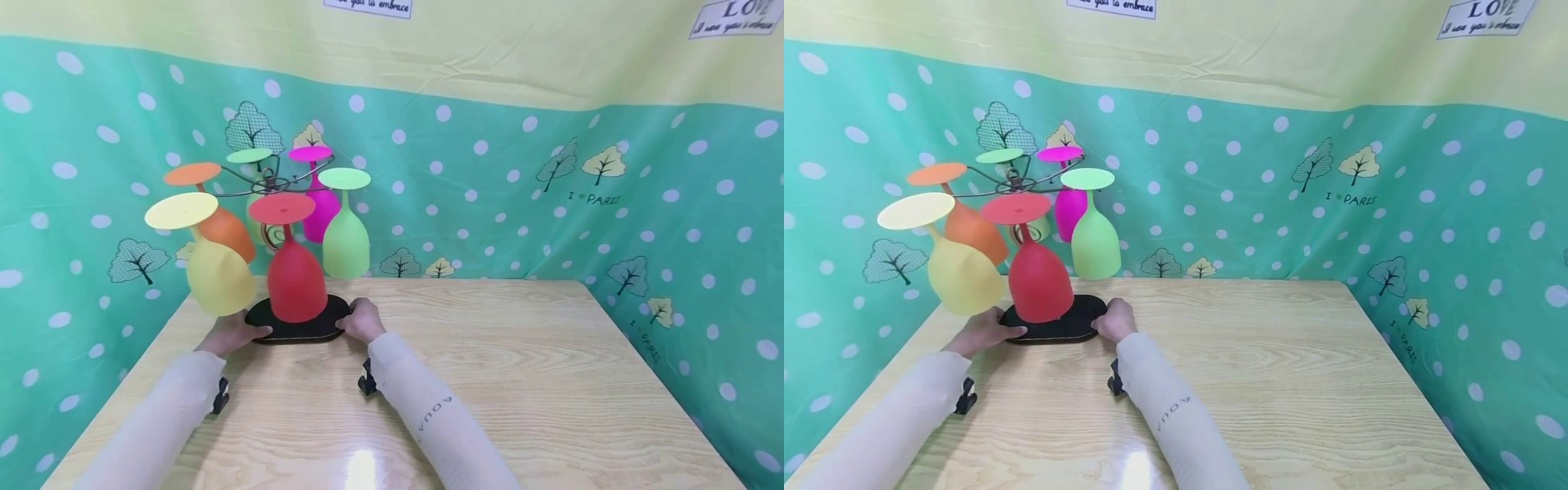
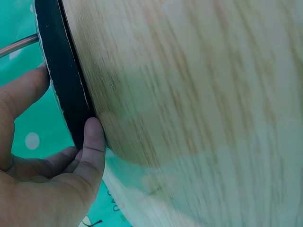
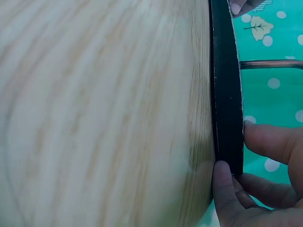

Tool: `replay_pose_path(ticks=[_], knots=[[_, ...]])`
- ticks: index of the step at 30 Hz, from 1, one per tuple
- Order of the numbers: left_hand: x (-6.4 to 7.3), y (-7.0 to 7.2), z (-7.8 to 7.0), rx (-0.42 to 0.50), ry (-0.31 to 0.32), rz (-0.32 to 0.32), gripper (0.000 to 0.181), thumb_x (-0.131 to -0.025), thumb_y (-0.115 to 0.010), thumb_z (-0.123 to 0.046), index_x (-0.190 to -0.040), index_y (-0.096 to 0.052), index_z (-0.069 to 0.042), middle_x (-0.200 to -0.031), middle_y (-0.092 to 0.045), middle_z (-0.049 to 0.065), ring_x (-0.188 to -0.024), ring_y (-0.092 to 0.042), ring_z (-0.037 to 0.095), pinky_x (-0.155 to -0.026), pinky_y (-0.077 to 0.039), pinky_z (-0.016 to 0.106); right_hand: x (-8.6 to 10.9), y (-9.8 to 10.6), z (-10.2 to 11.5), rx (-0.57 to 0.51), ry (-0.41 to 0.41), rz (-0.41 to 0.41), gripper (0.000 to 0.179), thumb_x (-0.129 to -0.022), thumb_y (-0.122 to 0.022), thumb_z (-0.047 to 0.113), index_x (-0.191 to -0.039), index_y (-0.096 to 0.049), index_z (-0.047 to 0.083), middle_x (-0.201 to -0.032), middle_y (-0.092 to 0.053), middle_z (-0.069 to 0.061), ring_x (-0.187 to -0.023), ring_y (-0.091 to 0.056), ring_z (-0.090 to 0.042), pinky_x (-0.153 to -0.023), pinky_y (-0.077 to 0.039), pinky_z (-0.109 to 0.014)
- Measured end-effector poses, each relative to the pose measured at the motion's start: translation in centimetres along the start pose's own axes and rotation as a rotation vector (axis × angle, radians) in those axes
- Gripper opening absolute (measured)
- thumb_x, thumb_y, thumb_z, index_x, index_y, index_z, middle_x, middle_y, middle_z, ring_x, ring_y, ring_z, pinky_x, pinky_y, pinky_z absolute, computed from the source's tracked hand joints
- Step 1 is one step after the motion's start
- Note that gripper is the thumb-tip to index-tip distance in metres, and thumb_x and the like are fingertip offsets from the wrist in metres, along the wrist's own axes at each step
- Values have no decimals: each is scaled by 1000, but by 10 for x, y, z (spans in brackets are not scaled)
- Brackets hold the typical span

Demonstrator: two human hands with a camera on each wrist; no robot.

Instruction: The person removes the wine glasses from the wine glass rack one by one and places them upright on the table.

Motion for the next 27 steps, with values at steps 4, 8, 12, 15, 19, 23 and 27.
replay_pose_path(ticks=[4, 8, 12, 15, 19, 23, 27], knots=[[0, -3, -1, 21, -4, 4, 97, -81, -75, -14, -147, -7, 10, -147, -17, 38, -133, -19, 56, -106, -23, 65, -1, 1, -3, 6, 0, 2, 45, -78, -78, 14, -114, -60, -6, -110, -63, -18, -103, -59, -30, -91, -49, -39], [0, -6, -4, 52, -3, 10, 97, -81, -74, -13, -147, -6, 9, -149, -15, 37, -134, -17, 55, -107, -21, 64, 0, 3, -5, 4, 2, 2, 46, -78, -78, 13, -114, -60, -7, -111, -63, -19, -103, -59, -31, -92, -49, -40], [0, -9, -5, 59, 3, 5, 97, -81, -74, -12, -147, -7, 10, -149, -15, 36, -136, -15, 53, -108, -19, 63, 0, 6, -8, 7, -4, 3, 45, -77, -78, 14, -114, -60, -6, -111, -63, -18, -104, -59, -31, -92, -48, -40], [1, -12, -6, 55, 6, 6, 96, -81, -75, -13, -147, -9, 11, -149, -16, 36, -137, -14, 52, -109, -18, 63, 1, 8, -10, 10, -10, 3, 45, -77, -78, 13, -114, -60, -6, -112, -63, -18, -105, -59, -31, -93, -48, -40], [2, -14, -10, 39, 11, 12, 93, -82, -74, -14, -146, -12, 12, -149, -17, 35, -138, -13, 51, -109, -16, 62, 1, 11, -12, 21, -1, 2, 45, -77, -78, 13, -113, -60, -6, -111, -63, -18, -104, -59, -31, -93, -48, -40], [3, -15, -14, 35, 8, 7, 91, -83, -73, -14, -146, -13, 11, -149, -18, 34, -138, -13, 50, -109, -16, 62, 1, 13, -14, 23, 6, -3, 43, -76, -79, 13, -111, -61, -6, -108, -64, -17, -101, -60, -30, -91, -49, -40], [1, -17, -15, 45, -1, -3, 92, -82, -74, -12, -147, -12, 10, -150, -18, 33, -138, -13, 50, -110, -16, 62, 1, 16, -16, 22, -2, -2, 43, -77, -79, 14, -111, -61, -5, -107, -64, -17, -100, -60, -29, -90, -49, -39]])
Point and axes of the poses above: each hand's wrist, its own x-axis away from the middle knuckle, its own y-axis out of the back of the hand, z = x × y, the point moved 6 cm from there along -x, towards the middle knuckle
